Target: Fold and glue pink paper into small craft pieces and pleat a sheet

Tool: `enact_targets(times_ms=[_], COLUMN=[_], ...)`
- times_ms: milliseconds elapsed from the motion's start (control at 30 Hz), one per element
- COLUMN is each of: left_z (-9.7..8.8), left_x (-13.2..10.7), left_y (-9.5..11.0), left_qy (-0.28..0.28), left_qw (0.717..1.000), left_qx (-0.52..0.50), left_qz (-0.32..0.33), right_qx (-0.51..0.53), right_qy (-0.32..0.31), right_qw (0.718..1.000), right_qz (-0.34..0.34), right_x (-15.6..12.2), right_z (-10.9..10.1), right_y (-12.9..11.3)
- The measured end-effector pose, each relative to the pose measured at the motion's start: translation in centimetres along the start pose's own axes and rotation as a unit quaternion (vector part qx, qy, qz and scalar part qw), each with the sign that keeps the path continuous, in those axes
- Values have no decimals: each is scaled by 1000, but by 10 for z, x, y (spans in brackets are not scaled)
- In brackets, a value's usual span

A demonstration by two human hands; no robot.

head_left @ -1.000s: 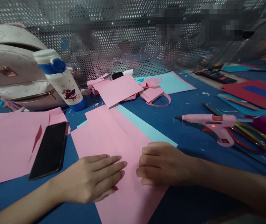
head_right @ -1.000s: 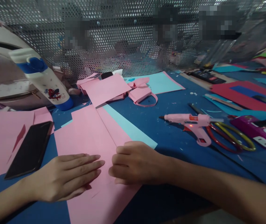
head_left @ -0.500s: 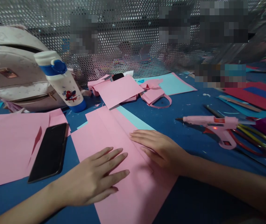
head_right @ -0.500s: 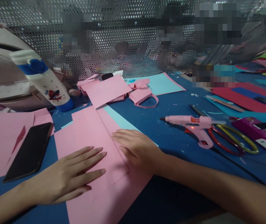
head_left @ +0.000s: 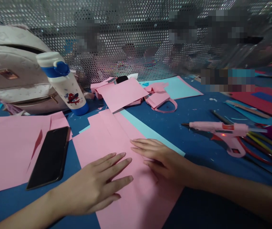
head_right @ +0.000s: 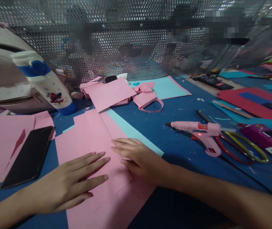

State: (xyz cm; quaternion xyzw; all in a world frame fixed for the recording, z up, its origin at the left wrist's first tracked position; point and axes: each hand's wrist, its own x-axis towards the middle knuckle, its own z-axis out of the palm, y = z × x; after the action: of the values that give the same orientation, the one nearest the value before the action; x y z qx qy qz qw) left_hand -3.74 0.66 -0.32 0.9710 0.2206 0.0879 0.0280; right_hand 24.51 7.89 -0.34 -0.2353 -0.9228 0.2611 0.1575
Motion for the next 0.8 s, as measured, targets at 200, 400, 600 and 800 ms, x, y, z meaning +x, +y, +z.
enact_targets(times_ms=[200,400,600,800], left_z=[-3,-5,-6,-7], left_x=[3,5,5,6], left_y=[-1,-2,-2,-1], left_qy=[-38,-49,-47,-37], left_qw=[999,998,999,999], left_qx=[29,27,7,17], left_qz=[13,16,11,18], right_qx=[2,31,45,-11], right_qy=[-8,-37,7,46], right_qw=[1000,998,992,985], right_qz=[2,-41,-121,-167], right_x=[-2,-1,-2,-6], right_z=[0,-2,-2,-1], right_y=[0,-1,-6,-16])
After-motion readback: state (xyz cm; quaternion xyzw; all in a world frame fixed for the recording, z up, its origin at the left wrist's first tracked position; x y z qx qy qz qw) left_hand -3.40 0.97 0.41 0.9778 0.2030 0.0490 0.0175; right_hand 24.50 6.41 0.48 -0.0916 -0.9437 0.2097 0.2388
